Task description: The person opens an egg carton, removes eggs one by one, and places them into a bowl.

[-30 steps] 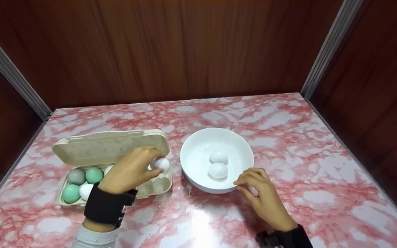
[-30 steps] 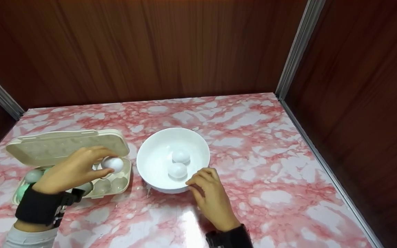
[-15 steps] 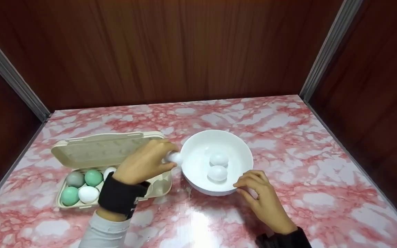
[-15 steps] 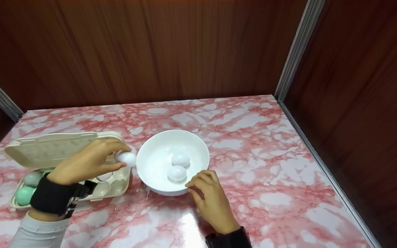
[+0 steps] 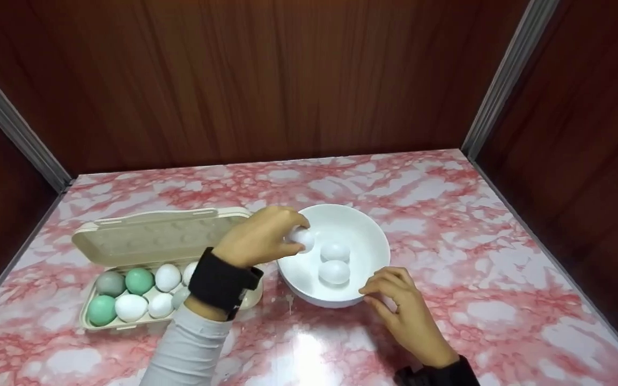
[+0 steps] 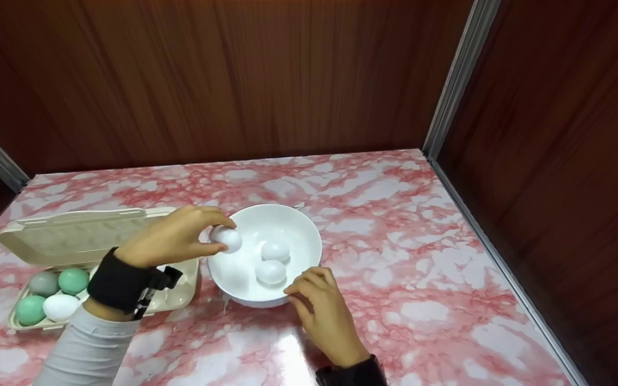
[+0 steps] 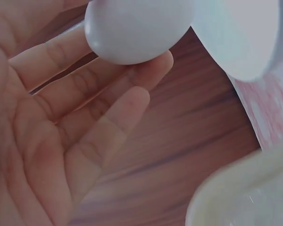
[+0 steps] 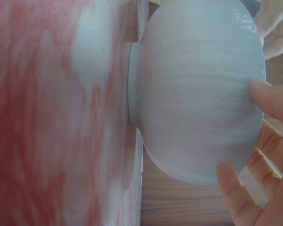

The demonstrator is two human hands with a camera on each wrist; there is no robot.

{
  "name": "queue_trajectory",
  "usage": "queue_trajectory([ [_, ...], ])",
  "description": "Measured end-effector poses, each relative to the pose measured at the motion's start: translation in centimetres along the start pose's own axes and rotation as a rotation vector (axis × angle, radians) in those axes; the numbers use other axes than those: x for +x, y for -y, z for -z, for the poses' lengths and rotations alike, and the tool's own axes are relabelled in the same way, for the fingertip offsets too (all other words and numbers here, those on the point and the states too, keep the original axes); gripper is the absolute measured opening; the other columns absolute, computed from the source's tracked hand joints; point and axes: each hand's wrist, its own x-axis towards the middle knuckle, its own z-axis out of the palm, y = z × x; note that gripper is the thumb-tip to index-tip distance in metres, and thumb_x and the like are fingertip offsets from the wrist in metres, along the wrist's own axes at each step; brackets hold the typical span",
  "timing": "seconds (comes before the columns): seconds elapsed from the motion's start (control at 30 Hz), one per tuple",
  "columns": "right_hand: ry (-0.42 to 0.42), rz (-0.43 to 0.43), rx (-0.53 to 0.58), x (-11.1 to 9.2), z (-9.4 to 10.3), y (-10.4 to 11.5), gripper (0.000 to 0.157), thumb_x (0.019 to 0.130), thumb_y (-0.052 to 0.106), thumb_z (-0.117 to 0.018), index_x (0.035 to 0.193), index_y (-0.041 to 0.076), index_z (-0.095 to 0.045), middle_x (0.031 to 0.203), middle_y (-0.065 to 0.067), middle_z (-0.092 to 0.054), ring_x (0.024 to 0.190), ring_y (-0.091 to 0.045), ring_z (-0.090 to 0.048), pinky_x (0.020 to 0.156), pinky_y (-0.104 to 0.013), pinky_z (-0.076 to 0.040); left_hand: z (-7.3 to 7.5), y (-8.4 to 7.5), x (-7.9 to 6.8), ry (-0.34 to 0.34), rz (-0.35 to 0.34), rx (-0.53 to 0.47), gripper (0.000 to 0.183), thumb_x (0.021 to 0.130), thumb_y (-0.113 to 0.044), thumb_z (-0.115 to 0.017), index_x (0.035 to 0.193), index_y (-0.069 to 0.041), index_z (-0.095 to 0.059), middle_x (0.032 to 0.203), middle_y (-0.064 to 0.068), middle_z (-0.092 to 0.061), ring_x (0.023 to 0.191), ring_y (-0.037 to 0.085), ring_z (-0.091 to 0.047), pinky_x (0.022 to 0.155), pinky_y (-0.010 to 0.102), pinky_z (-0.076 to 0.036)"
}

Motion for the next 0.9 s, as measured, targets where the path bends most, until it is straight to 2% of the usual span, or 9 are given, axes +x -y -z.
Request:
queue_trajectory([
  [0.1,0.007,-0.007,-0.005,0.0,-0.1,0.0,0.024,0.077,0.0,-0.078,0.093,0.019,-0.073,0.099,0.012,-0.069,0.112,-0.017,-0.055,0.101,-0.022,-0.042,-0.1,-0.3,1.2,0.04,0.005,0.01,0.025,0.086,-0.016,-0.074,0.105,-0.001,-0.073,0.096,0.009,-0.073,0.078,0.017,-0.058,0.074,0.036,-0.052],
  [0.23,0.008,-0.023,-0.001,-0.1,0.0,0.0,0.025,0.077,0.0,-0.078,0.093,0.019,-0.074,0.099,0.014,-0.068,0.112,-0.018,-0.055,0.101,-0.023,-0.042,-0.4,-0.5,2.6,0.063,0.009,-0.007,0.024,0.086,-0.015,-0.075,0.105,-0.002,-0.074,0.094,0.007,-0.073,0.075,0.013,-0.053,0.071,0.031,-0.049],
  [0.47,0.016,-0.018,-0.004,-0.1,0.1,0.0,0.024,0.079,-0.001,-0.077,0.094,0.018,-0.073,0.1,0.01,-0.068,0.113,-0.016,-0.054,0.1,-0.022,-0.043,-1.3,-0.7,4.2,0.082,-0.003,-0.033,0.021,0.085,-0.014,-0.074,0.103,-0.003,-0.074,0.089,0.005,-0.071,0.073,0.013,-0.051,0.067,0.028,-0.044],
  [0.6,0.017,0.0,-0.002,-0.2,0.1,-0.1,0.023,0.08,0.0,-0.076,0.094,0.017,-0.073,0.101,0.007,-0.069,0.113,-0.017,-0.054,0.1,-0.02,-0.042,-2.1,-0.7,5.0,0.086,-0.019,-0.038,0.02,0.084,-0.013,-0.074,0.101,-0.002,-0.074,0.088,0.005,-0.07,0.073,0.013,-0.051,0.067,0.028,-0.045],
  [0.73,0.014,0.004,-0.001,-0.2,0.1,-0.1,0.023,0.08,0.0,-0.076,0.094,0.018,-0.073,0.101,0.01,-0.068,0.112,-0.018,-0.054,0.1,-0.019,-0.041,-2.9,-1.1,5.9,0.1,-0.029,-0.05,0.022,0.084,-0.013,-0.075,0.103,-0.002,-0.074,0.092,0.007,-0.072,0.075,0.014,-0.052,0.07,0.03,-0.047],
  [0.9,0.01,0.008,-0.001,-0.2,0.1,-0.1,0.024,0.079,0.0,-0.077,0.094,0.018,-0.073,0.1,0.008,-0.069,0.113,-0.019,-0.055,0.101,-0.019,-0.041,-3.9,-1.6,6.9,0.134,-0.029,-0.038,0.027,0.084,-0.014,-0.075,0.109,-0.002,-0.073,0.103,0.008,-0.074,0.087,0.017,-0.064,0.083,0.033,-0.054],
])
